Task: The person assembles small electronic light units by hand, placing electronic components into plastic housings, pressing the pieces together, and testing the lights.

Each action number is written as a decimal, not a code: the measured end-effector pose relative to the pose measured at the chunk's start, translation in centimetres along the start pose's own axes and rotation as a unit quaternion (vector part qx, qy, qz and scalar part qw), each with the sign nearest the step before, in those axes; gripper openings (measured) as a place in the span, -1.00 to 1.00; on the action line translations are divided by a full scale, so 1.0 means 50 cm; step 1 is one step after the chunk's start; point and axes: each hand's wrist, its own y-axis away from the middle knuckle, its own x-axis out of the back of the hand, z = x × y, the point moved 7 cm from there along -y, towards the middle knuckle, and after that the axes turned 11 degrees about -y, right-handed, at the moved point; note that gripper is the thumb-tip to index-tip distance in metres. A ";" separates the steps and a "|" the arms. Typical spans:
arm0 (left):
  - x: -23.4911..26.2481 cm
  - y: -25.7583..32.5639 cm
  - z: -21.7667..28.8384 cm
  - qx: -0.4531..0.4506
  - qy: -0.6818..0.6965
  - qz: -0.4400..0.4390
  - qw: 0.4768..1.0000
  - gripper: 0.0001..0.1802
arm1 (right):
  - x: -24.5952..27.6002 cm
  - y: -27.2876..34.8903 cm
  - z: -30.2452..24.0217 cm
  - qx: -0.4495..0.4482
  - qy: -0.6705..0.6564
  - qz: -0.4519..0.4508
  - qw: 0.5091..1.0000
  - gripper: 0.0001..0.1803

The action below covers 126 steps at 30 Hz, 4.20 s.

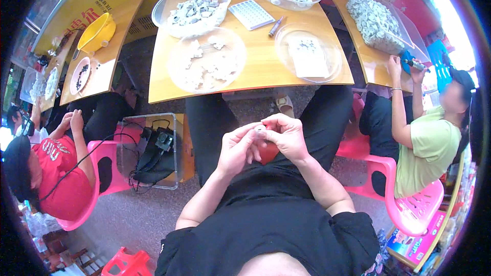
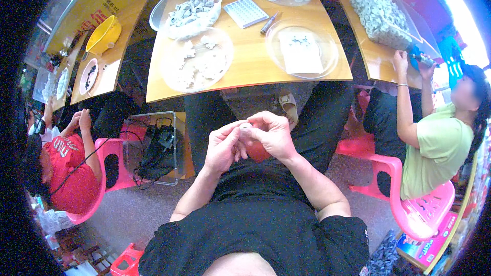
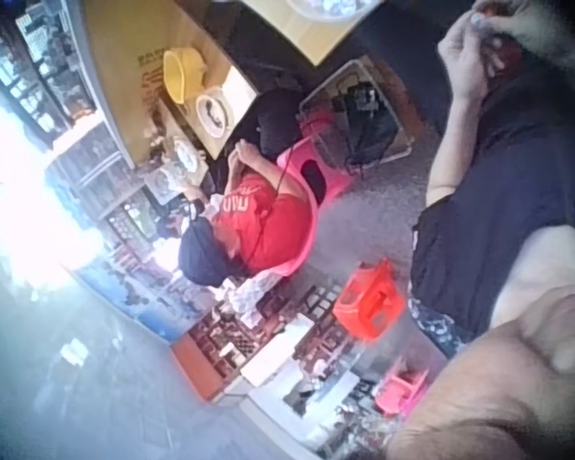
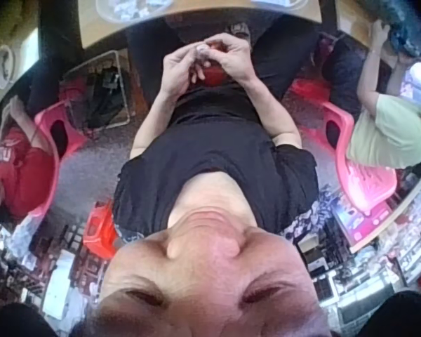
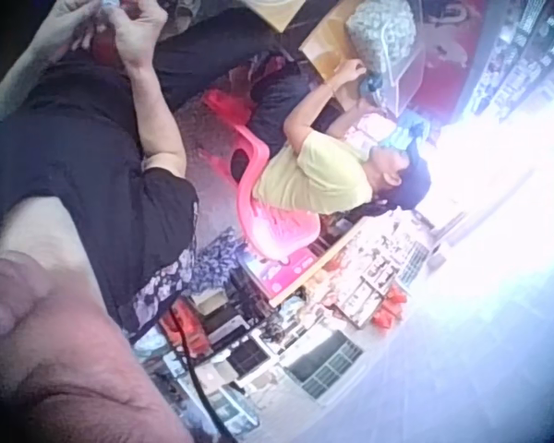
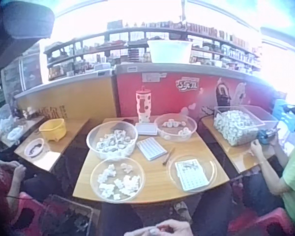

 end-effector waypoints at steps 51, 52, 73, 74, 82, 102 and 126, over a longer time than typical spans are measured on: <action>0.004 -0.005 0.007 -0.057 -0.137 -0.026 0.989 -0.69 | -0.007 0.000 -0.031 0.010 0.058 -0.033 0.998 -0.93; 0.004 -0.004 0.009 -0.067 -0.148 -0.024 0.986 -0.68 | -0.009 0.002 -0.033 0.009 0.058 -0.033 0.998 -0.93; 0.008 -0.065 -0.017 0.103 -0.009 -0.173 0.979 -0.74 | -0.052 -0.061 -0.090 0.145 0.400 -0.319 0.847 -0.76; 0.005 -0.079 -0.022 0.098 0.020 -0.194 0.976 -0.69 | -0.046 -0.069 -0.097 0.145 0.402 -0.317 0.847 -0.76; 0.063 -0.161 -0.153 0.175 0.186 -0.137 0.957 -0.48 | 0.021 -0.275 -0.288 0.207 0.460 -0.193 0.842 -0.73; 0.091 -0.207 -0.257 0.171 0.028 -0.025 0.985 -0.61 | -0.260 -0.704 -0.210 0.283 0.663 -0.261 0.642 -0.81; 0.021 -0.129 0.019 -0.077 0.267 -0.172 0.945 -0.49 | -0.115 -0.130 -0.246 0.465 0.510 -0.180 0.701 -0.61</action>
